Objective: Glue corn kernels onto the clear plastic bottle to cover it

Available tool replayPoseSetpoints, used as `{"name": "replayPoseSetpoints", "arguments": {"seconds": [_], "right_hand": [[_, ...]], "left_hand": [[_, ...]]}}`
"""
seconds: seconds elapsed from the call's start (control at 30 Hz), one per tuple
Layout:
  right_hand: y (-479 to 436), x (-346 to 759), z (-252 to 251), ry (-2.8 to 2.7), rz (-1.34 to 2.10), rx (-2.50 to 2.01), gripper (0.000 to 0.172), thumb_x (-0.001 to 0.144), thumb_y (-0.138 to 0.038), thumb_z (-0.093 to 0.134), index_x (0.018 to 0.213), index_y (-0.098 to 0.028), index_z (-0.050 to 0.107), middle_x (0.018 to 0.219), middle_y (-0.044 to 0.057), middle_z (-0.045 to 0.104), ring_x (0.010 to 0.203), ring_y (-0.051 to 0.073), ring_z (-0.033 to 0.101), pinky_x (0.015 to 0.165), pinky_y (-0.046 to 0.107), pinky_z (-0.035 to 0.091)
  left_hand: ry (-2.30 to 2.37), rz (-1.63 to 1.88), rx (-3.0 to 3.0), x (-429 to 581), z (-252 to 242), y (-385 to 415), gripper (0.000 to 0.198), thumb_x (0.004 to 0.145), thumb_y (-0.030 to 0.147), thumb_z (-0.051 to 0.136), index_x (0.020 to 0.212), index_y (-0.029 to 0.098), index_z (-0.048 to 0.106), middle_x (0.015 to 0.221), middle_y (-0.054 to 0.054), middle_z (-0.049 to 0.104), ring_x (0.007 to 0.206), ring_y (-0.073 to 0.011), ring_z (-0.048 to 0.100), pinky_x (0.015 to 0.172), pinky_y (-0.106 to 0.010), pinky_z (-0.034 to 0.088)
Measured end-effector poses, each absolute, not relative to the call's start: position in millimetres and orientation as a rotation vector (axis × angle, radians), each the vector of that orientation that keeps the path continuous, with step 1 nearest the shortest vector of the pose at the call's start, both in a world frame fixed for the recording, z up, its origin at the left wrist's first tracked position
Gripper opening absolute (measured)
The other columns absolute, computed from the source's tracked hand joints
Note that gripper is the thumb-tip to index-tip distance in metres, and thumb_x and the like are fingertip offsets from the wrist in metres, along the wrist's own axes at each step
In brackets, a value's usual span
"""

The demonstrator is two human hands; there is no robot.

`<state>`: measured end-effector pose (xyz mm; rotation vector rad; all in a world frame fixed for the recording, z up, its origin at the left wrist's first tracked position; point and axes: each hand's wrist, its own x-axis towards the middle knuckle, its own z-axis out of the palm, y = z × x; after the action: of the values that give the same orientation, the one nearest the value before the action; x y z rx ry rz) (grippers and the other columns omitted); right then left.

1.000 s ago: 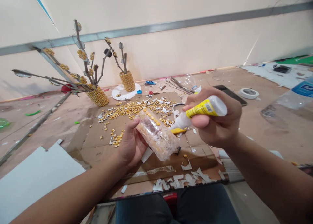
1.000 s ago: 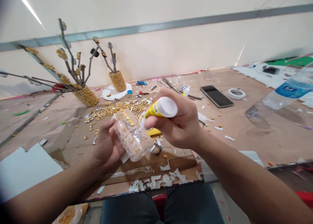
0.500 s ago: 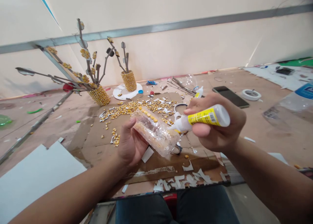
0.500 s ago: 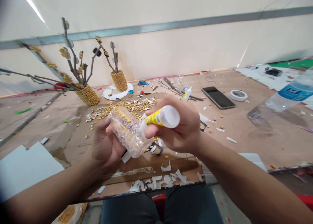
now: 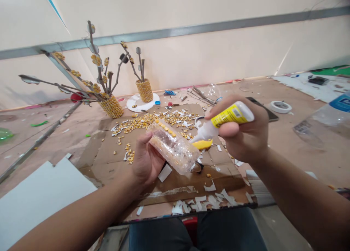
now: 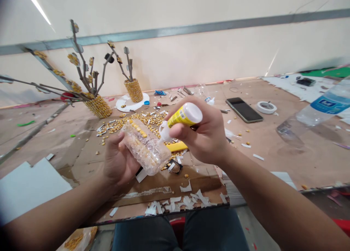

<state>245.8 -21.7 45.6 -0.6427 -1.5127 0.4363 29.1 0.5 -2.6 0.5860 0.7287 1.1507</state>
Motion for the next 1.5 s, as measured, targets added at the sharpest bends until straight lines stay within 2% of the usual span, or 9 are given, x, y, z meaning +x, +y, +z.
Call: {"name": "replayPoseSetpoints", "arguments": {"seconds": [0.17,0.37,0.43,0.53,0.7,0.93,1.2,1.37,1.5], "right_hand": [[-14,250,42,-1.492,0.776,-0.641,0.037,0.092,-0.059,0.079,0.094,-0.023,0.074,0.072,0.0,0.063,0.054,0.012,0.052,0.045,0.028,0.041],[-19,248,46,-1.439,0.656,-0.698,0.027,0.096,-0.044,0.078,0.08,-0.024,0.071,0.059,-0.004,0.053,0.048,0.012,0.045,0.044,0.03,0.039],[-20,247,47,-1.473,0.599,-0.725,0.028,0.097,-0.046,0.077,0.08,-0.025,0.07,0.059,-0.004,0.052,0.047,0.011,0.043,0.043,0.03,0.039],[-20,246,47,-1.485,0.527,-0.753,0.03,0.097,-0.051,0.076,0.081,-0.026,0.069,0.06,-0.003,0.053,0.047,0.011,0.044,0.043,0.03,0.04],[-20,245,45,-1.469,0.424,-0.747,0.026,0.097,-0.048,0.076,0.083,-0.027,0.07,0.062,-0.003,0.057,0.049,0.012,0.048,0.044,0.031,0.042],[-23,246,46,-1.452,0.452,-0.759,0.02,0.098,-0.044,0.076,0.088,-0.027,0.075,0.066,-0.001,0.063,0.052,0.013,0.052,0.045,0.032,0.042],[-20,250,51,-1.549,0.581,-0.697,0.03,0.089,-0.05,0.086,0.085,-0.022,0.079,0.073,0.001,0.074,0.059,0.013,0.064,0.049,0.027,0.051],[-20,250,45,-1.541,0.58,-0.738,0.033,0.089,-0.054,0.084,0.091,-0.022,0.079,0.075,0.001,0.072,0.06,0.014,0.061,0.051,0.027,0.051],[-19,249,40,-1.529,0.593,-0.721,0.033,0.089,-0.055,0.084,0.093,-0.023,0.078,0.078,0.001,0.071,0.063,0.014,0.061,0.054,0.029,0.052]], "left_hand": [[0.736,1.137,0.583,30,-2,0,0.043,0.073,0.051,0.084,0.099,0.018,0.073,0.099,-0.01,0.08,0.101,-0.0325,0.075,0.099,-0.047,0.059],[0.768,1.134,0.566,30,-5,0,0.045,0.069,0.05,0.087,0.098,0.018,0.073,0.1,-0.008,0.081,0.094,-0.0296,0.076,0.095,-0.044,0.06],[0.775,1.127,0.565,30,-6,0,0.045,0.069,0.05,0.087,0.097,0.018,0.073,0.099,-0.007,0.081,0.093,-0.0285,0.076,0.094,-0.043,0.06],[0.779,1.112,0.562,31,-6,0,0.049,0.068,0.05,0.088,0.102,0.017,0.074,0.094,-0.007,0.08,0.092,-0.0284,0.075,0.092,-0.042,0.061],[0.775,1.114,0.563,31,-6,0,0.053,0.069,0.049,0.088,0.108,0.017,0.074,0.095,-0.007,0.081,0.093,-0.0296,0.076,0.094,-0.043,0.06],[0.757,1.105,0.582,28,-10,1,0.046,0.074,0.049,0.085,0.106,0.018,0.074,0.101,-0.008,0.082,0.099,-0.0304,0.077,0.097,-0.043,0.061],[0.742,1.114,0.59,30,-6,1,0.04,0.074,0.049,0.085,0.097,0.019,0.072,0.098,-0.008,0.081,0.101,-0.0311,0.077,0.097,-0.043,0.061],[0.742,1.113,0.579,31,-5,0,0.04,0.075,0.047,0.083,0.101,0.019,0.072,0.099,-0.008,0.081,0.108,-0.0335,0.076,0.102,-0.047,0.059],[0.737,1.119,0.579,31,-5,0,0.04,0.075,0.047,0.083,0.103,0.019,0.072,0.109,-0.01,0.082,0.11,-0.0341,0.076,0.098,-0.044,0.061]]}}
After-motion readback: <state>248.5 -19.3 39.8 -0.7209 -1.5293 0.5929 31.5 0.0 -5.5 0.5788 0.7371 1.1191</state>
